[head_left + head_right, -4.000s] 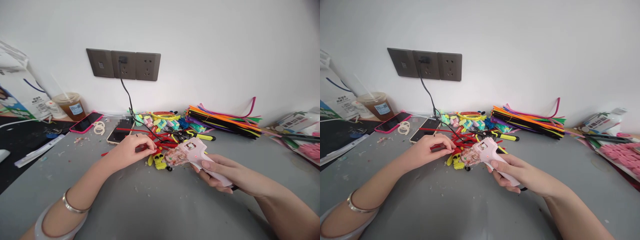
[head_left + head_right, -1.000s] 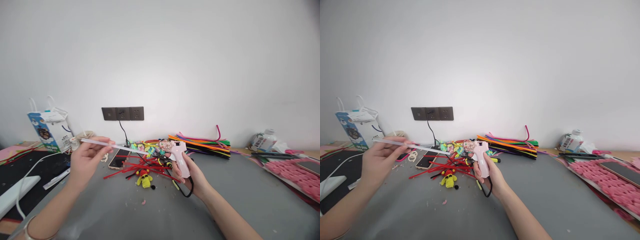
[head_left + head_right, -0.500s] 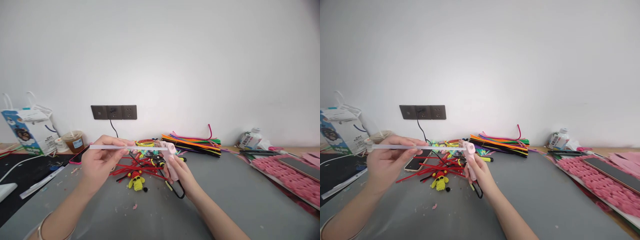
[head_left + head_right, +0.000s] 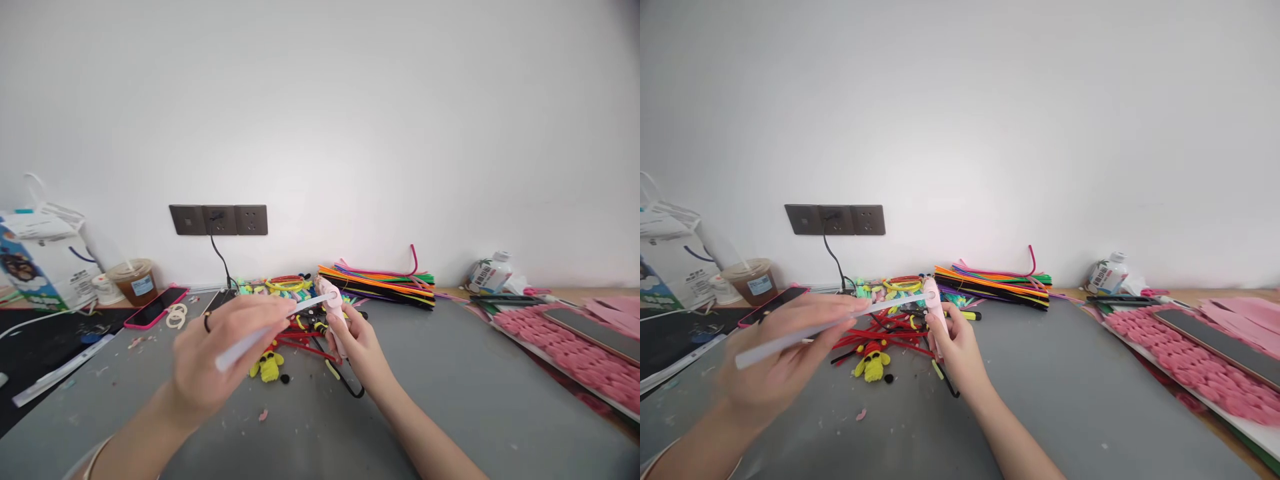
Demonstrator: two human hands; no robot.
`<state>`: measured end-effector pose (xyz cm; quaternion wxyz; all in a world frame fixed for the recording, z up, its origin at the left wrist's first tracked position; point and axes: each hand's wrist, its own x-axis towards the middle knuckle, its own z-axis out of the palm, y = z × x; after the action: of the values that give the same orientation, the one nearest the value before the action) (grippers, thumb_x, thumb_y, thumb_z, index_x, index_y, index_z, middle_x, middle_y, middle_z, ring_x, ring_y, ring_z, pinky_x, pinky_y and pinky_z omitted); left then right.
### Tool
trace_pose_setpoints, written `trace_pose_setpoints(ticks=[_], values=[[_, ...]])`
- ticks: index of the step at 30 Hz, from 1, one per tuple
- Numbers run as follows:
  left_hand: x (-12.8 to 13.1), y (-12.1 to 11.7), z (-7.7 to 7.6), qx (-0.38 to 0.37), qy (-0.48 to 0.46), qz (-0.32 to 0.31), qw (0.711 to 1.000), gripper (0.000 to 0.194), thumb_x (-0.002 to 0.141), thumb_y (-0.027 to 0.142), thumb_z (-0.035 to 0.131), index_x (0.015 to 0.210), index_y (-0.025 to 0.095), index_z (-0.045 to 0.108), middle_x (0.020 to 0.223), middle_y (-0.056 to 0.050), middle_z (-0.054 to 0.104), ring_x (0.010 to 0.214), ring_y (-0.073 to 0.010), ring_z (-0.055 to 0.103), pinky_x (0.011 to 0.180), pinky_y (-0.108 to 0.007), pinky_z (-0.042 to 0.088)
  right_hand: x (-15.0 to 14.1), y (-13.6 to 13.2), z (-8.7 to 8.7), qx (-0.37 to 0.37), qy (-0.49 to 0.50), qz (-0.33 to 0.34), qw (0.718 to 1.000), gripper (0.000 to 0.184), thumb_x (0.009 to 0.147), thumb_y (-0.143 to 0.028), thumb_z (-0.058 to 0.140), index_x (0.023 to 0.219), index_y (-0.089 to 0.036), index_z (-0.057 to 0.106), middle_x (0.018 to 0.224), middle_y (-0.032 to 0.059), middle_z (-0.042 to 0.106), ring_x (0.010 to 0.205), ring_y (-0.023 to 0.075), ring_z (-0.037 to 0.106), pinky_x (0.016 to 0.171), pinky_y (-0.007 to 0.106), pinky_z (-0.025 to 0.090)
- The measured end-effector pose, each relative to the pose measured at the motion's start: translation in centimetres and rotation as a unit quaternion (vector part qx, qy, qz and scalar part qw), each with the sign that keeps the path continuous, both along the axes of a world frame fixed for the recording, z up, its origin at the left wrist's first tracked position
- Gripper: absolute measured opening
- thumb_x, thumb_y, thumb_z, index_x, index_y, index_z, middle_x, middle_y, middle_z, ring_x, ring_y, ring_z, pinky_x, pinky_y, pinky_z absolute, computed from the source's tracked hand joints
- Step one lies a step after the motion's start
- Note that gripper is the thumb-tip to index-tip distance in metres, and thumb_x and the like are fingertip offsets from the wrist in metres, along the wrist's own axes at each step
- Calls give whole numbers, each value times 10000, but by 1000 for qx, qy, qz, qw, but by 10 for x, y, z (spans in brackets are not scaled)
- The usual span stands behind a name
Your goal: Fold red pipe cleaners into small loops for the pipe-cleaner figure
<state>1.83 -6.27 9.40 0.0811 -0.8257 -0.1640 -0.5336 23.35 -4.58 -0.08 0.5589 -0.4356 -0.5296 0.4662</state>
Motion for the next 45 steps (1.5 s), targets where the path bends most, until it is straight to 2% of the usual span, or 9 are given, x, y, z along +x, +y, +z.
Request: trace_pose_setpoints(ticks=[3, 7, 14, 20, 24, 28, 31, 37, 45], values=[[1, -11, 4, 31, 57, 38, 997, 374, 856, 23, 649, 1172, 223, 653, 1047, -24, 788, 871, -152, 763, 865, -216, 625, 1, -1, -2, 25, -44, -59, 997, 429, 865, -599, 601, 1014, -202, 544, 520, -73, 458, 444, 105, 332, 441, 226, 274], [4, -27, 4, 17, 69, 65, 995, 433, 851, 28, 650, 1218, 259, 662, 1095, -6, 775, 854, -157, 761, 877, -217, 624, 3, -2, -4, 45, -108, -123, 985, 391, 874, -570, 597, 1040, -217, 575, 555, -56, 459, 492, 135, 356, 477, 244, 278], [11, -41, 9, -90, 65, 45, 993, 357, 919, 146, 604, 1210, 329, 696, 1005, 5, 793, 844, -197, 770, 765, -254, 669, 5, -5, 1, 46, -189, -188, 963, 379, 848, -517, 628, 1108, -249, 562, 746, 18, 698, 623, 214, 549, 590, 279, 375], [10, -47, 5, -124, 11, 11, 992, 330, 937, 210, 556, 1116, 409, 748, 885, 19, 793, 738, -216, 764, 660, -265, 675, 5, -6, 3, 59, -176, -188, 964, 431, 861, -492, 629, 1184, -239, 495, 865, 45, 743, 644, 218, 575, 617, 292, 406], [4, -51, -2, -152, 13, 39, 987, 342, 911, 167, 595, 1118, 389, 754, 967, 14, 790, 756, -214, 765, 638, -255, 675, 4, -7, 3, 83, -146, -179, 969, 414, 868, -464, 637, 1163, -228, 469, 839, 38, 747, 613, 204, 567, 599, 285, 406], [-6, -47, -17, -106, -27, 39, 993, 421, 901, 130, 610, 1216, 393, 708, 967, 17, 790, 778, -218, 769, 676, -282, 685, 5, -7, 2, 87, -151, -185, 967, 429, 866, -453, 641, 1187, -237, 455, 840, 39, 742, 619, 217, 582, 581, 284, 384], [-11, -42, -25, -82, -16, 27, 996, 400, 918, 174, 599, 1241, 388, 700, 984, 2, 793, 808, -242, 772, 700, -312, 695, 7, -6, 0, 101, -204, -214, 950, 426, 852, -419, 657, 1187, -252, 455, 816, 18, 724, 615, 217, 592, 591, 283, 389], [-11, -41, -27, -98, -15, 17, 995, 418, 923, 140, 581, 1235, 389, 704, 987, -5, 797, 822, -237, 778, 725, -295, 697, 9, -6, 3, 93, -168, -206, 960, 410, 860, -431, 651, 1163, -257, 435, 885, 34, 744, 657, 218, 628, 643, 297, 431], [-11, -38, -36, -62, -13, 25, 998, 321, 867, 50, 635, 1076, 263, 753, 979, 13, 803, 726, -141, 772, 771, -149, 648, 9, -3, 0, 95, -117, -158, 976, 366, 894, -455, 612, 1135, -241, 439, 802, 18, 713, 621, 182, 569, 576, 267, 398]])
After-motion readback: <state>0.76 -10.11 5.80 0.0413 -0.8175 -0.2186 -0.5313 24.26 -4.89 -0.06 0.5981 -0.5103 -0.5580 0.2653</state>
